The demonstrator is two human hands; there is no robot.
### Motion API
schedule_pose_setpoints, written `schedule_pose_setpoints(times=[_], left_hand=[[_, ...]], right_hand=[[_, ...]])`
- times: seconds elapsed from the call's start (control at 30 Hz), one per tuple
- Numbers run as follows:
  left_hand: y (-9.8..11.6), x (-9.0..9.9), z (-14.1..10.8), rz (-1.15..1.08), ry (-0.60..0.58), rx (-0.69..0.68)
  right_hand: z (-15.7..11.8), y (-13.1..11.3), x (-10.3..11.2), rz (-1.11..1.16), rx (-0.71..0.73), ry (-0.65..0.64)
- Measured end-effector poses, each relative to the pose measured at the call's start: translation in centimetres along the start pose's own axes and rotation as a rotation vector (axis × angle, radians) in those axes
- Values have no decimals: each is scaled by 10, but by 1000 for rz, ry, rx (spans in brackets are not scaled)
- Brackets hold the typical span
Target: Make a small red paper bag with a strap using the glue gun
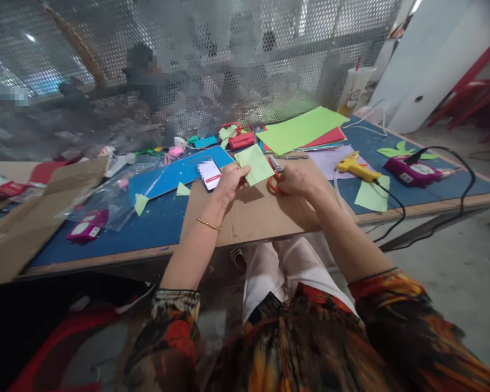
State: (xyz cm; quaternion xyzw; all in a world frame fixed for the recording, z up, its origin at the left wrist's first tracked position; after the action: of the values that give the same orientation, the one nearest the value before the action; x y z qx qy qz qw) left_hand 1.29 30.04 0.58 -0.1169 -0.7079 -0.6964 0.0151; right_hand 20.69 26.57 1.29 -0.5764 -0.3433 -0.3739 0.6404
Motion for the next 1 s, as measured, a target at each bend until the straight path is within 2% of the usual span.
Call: schedule_pose_setpoints(times=[0.1, 0.13, 0.17, 0.23, 0.3, 0.43, 0.57, 0.83, 1.0], left_hand=[[3, 8, 3, -70, 30, -11], [4, 11, 3, -96, 46, -20], [5, 14, 4, -121, 64, -29], [7, 21, 4, -163, 95, -42], [7, 26, 5, -194, 118, -47], [2, 34, 7, -240, 148, -35], [-2, 40, 8, -266, 170, -10], [-3, 41, 5, -258, 151, -11], [-2, 39, 3, -233, 141, -16]], right_hand=[[-14, 7, 9, 89, -49, 5], [-21, 9, 12, 190, -62, 12], [-30, 10, 13, 334, -77, 14], [-54, 14, 8, 887, -141, 2], [-81, 7, -3, 1370, -136, -64], [-133, -19, -27, 1807, -98, -346], [-149, -30, -29, 1889, -56, -432], [-143, -39, -26, 1967, -17, -536], [-142, -38, -27, 1969, -2, -547]])
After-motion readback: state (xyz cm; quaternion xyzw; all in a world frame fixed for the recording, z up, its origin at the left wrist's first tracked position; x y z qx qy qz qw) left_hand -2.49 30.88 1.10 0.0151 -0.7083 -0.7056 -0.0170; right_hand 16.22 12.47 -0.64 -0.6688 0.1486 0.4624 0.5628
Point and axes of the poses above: each hand's wrist, its own z-axis towards the middle knuckle, its own x-axis out of the back of the hand, y = z × x, the point moved 8 cm from there along z, towards the middle knuckle, and after that the axes turned 15 degrees about z, right-handed, at the moved point
